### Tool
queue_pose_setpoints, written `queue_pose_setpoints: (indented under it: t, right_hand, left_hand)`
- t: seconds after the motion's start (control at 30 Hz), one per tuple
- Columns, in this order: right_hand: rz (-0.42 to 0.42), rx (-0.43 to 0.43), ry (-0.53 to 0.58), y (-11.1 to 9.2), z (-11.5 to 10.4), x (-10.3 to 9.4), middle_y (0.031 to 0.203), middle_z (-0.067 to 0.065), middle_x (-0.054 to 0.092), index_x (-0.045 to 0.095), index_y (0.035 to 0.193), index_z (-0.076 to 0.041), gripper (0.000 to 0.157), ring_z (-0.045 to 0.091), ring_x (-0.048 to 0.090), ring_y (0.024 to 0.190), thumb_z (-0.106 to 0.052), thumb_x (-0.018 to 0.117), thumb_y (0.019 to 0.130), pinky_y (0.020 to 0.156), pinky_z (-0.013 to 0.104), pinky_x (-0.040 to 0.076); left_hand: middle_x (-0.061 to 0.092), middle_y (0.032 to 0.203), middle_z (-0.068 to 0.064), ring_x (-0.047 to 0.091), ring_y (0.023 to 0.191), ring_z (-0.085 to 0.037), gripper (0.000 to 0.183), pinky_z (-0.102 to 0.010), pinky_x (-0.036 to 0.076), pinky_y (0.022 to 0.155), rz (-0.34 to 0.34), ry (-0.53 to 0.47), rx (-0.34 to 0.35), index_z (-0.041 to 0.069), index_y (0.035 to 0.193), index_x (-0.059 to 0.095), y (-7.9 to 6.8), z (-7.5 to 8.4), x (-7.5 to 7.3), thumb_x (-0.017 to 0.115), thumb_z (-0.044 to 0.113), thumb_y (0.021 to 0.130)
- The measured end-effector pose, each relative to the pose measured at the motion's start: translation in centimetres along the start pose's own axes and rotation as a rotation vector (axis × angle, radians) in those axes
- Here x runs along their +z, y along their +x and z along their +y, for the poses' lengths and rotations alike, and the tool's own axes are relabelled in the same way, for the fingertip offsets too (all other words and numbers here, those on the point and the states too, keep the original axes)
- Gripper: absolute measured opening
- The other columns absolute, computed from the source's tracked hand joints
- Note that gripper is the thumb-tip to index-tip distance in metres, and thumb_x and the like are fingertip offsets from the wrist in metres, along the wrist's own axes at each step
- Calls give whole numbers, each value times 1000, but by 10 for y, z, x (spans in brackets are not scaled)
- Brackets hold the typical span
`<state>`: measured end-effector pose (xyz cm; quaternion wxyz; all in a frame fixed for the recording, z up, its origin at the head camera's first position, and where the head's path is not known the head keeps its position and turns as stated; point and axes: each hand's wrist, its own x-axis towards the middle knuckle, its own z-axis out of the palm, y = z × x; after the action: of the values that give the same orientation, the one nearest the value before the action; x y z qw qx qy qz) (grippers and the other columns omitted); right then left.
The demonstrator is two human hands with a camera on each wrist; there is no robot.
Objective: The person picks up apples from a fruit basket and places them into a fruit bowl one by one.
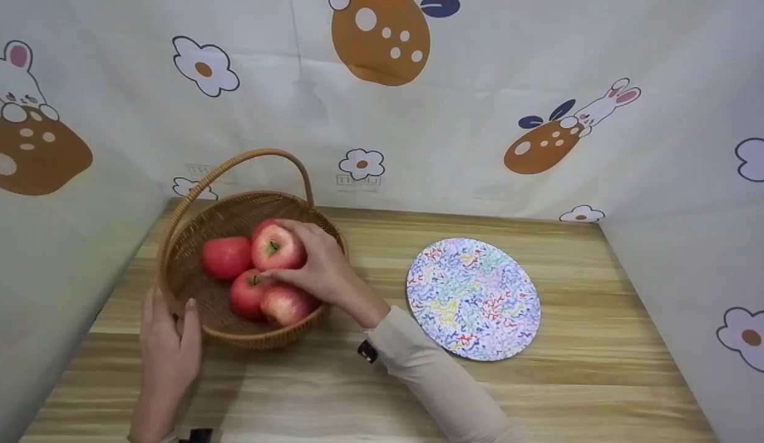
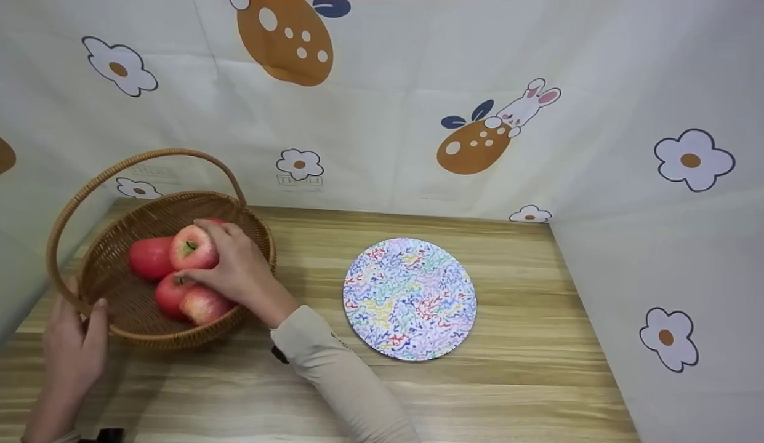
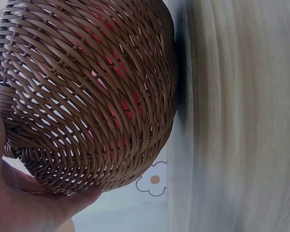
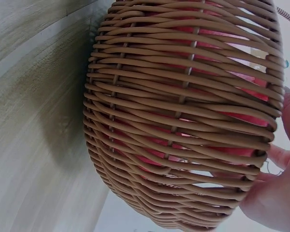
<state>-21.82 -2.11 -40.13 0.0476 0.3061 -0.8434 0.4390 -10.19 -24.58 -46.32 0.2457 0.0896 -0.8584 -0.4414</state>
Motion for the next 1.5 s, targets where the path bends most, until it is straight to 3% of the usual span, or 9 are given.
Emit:
queue_pose_setpoints:
  t: [0.73,0.8,0.93,0.97,1.03,1.13,1.17,1.27,1.5]
  right_hand:
    - [122,6,72,-22,-9,-12,141,7,66,60,146,-9,76,19,61,129,-32,94,81,110,31,51]
    - [129,10,83,-23,-10,-13,141,8,66,61,146,-8,76,19,61,129,-31,94,81,110,31,51]
    - [145,17,96,-27,-10,-15,141,8,66,61,145,-8,76,19,62,129,-31,94,81,110,32,51]
    - [150,18,97,-28,-10,-16,141,8,66,61,145,-7,76,19,62,129,-30,95,80,111,31,50]
    - [159,19,97,-30,-10,-17,141,8,66,61,145,-7,76,19,62,129,-31,95,80,111,31,50]
    - [172,22,105,-33,-10,-18,142,7,66,62,144,-7,76,18,62,129,-31,95,80,111,31,51]
    - [175,24,110,-34,-10,-18,142,7,66,62,144,-8,76,18,63,128,-30,95,80,110,31,51]
    - [183,31,132,-37,-9,-18,142,7,66,62,143,-8,75,18,63,128,-29,95,80,109,31,52]
    - [201,47,183,-43,-9,-20,139,8,68,62,143,-6,74,18,65,124,-27,95,79,108,31,53]
  left_hand:
    - [30,162,-34,40,143,-55,60,-73,46,103,36,-4,14,-8,161,32,-1,-1,-1,50,13,107]
    - [29,164,-32,39,144,-54,62,-68,46,105,31,3,2,-7,162,31,-1,-1,-1,51,14,107]
    - [30,165,-29,41,144,-51,61,-31,48,109,32,9,5,-5,162,34,0,-1,-2,53,14,107]
    - [30,164,-29,42,143,-51,61,-30,48,108,33,12,7,-5,162,34,0,-1,-2,53,14,107]
    - [31,164,-28,42,143,-51,60,-32,48,108,32,15,8,-4,162,35,0,-1,-2,53,15,107]
    - [31,164,-28,43,143,-51,60,-54,49,106,29,24,6,-4,161,36,0,-1,-2,53,15,108]
    - [31,165,-28,43,143,-51,59,-54,49,106,29,27,4,-4,161,36,0,-1,-2,53,15,108]
    - [31,165,-27,44,142,-50,59,-28,48,107,29,30,0,-3,161,37,0,-1,-2,54,15,107]
    - [35,163,-25,46,140,-48,60,-39,52,105,47,27,32,-2,161,37,0,-3,-1,54,14,106]
